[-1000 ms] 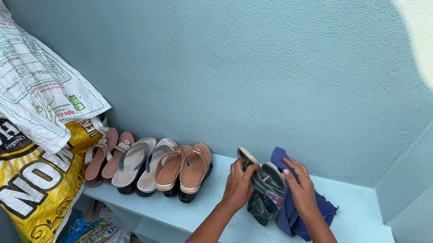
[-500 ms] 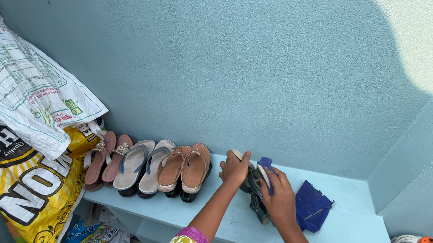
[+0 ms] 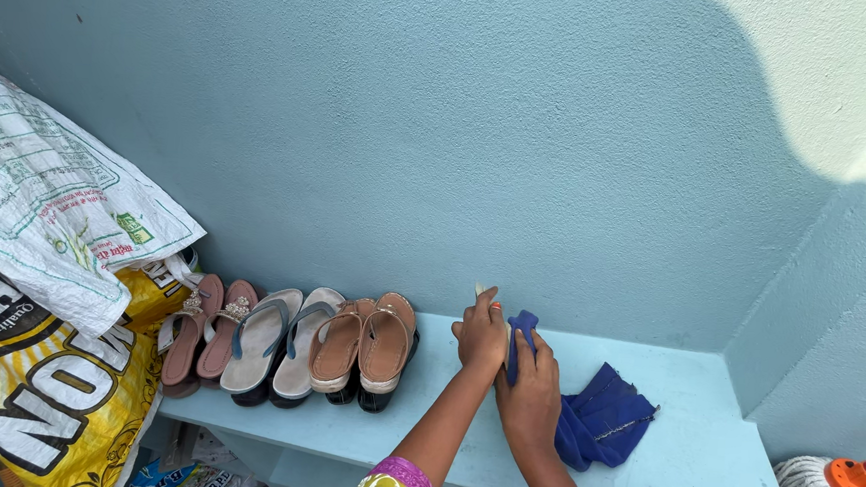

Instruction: The person wipes several pairs of shoes on a shelf using a blue cloth. They handle each shoe individually, wiping the upper and sole surfaces, then place them back in line. The sequence includes teal sandals and a pair of embellished flats.

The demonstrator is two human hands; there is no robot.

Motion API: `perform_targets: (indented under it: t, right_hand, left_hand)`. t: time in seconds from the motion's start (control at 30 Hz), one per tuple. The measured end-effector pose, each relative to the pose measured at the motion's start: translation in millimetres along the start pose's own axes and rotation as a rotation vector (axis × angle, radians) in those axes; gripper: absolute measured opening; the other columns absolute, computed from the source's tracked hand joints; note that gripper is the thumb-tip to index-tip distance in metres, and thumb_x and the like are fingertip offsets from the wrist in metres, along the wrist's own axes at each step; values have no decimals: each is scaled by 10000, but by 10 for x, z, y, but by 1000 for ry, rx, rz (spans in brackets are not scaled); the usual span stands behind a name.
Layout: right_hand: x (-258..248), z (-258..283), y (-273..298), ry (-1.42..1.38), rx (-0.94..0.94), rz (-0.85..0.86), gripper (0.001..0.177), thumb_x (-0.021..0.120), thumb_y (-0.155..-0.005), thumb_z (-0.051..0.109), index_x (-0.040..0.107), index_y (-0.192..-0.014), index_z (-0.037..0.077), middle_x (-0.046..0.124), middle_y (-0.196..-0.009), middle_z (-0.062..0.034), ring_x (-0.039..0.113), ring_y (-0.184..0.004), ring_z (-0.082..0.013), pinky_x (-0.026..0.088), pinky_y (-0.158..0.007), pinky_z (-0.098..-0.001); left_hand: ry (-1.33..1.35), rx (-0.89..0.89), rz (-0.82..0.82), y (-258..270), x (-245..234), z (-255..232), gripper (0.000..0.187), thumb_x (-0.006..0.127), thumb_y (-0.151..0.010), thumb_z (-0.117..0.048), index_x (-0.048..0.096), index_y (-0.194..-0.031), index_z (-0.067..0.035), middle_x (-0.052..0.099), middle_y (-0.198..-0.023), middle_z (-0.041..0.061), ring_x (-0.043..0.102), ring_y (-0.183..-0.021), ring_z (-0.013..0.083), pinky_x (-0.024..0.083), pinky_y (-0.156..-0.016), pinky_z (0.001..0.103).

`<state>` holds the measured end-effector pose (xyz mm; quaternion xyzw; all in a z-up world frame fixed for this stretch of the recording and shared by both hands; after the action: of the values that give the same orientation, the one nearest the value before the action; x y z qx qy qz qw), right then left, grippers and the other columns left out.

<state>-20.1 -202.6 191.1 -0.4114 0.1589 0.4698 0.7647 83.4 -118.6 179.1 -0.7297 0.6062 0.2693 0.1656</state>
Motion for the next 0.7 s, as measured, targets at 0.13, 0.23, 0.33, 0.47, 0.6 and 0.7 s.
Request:
perform_targets:
  t: [0.13, 0.23, 0.33, 0.47, 0.6, 0.7]
  right_hand:
    - [122, -88, 41, -201, -57, 98, 781, 817, -728, 91, 496, -1434, 4, 477, -1433, -212, 527, -1256, -349, 493, -971, -434]
    - [181, -390, 72, -534, 176, 191, 770, 801, -771, 78, 502, -1480, 47, 545, -1407, -188, 583, -1191, -293, 496, -966, -382]
    - [199, -730, 206, -811, 619, 197, 618, 635, -885, 52, 548, -1494, 105, 686, -1288, -179, 672, -1071, -238, 518, -945, -348]
    - [34, -785, 100, -704, 541, 33, 555, 471, -951, 24, 547, -1497, 95, 626, -1331, -174, 672, -1080, -242, 506, -967, -352]
    - [140, -402, 64, -549, 35, 14, 618, 425, -894, -72, 488, -1496, 50, 465, -1492, -181, 538, -1308, -299, 430, -1065, -399]
    - [473, -210, 291, -431, -259, 70, 667, 425, -840, -132, 450, -1495, -6, 386, -1560, -211, 425, -1414, -407, 343, -1153, -482]
  left_hand:
    - [141, 40, -16, -50, 57, 142, 656, 670, -977, -279, 356, -1551, -231, 381, -1537, 70, 402, -1351, 370, 379, -1142, 469]
    - [173, 193, -114, -143, -34, 268, 661, 573, -948, -95, 376, -1557, -259, 470, -1489, 69, 528, -1337, 301, 445, -1124, 416]
    - [264, 192, -49, -183, -72, 379, 642, 533, -981, -48, 379, -1564, -268, 479, -1513, 65, 532, -1359, 273, 451, -1134, 375]
    - [390, 156, 65, -235, -117, 321, 627, 495, -994, -1, 405, -1549, -278, 377, -1598, 40, 408, -1459, 252, 394, -1175, 350]
    - [414, 258, 80, -197, -96, 261, 617, 479, -976, 29, 458, -1528, -246, 442, -1578, 54, 443, -1458, 253, 390, -1190, 351]
    - [379, 282, 87, -181, -136, 276, 598, 490, -973, 28, 491, -1509, -235, 468, -1562, 61, 459, -1449, 251, 394, -1194, 353]
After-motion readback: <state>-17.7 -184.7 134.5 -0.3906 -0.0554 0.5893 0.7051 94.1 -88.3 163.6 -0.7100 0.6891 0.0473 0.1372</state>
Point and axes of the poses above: each hand's wrist, its own y-axis away from the middle knuckle, its own x-axis out of the palm, z = x × y, the point moved 4 cm from there along -y, towards the middle knuckle
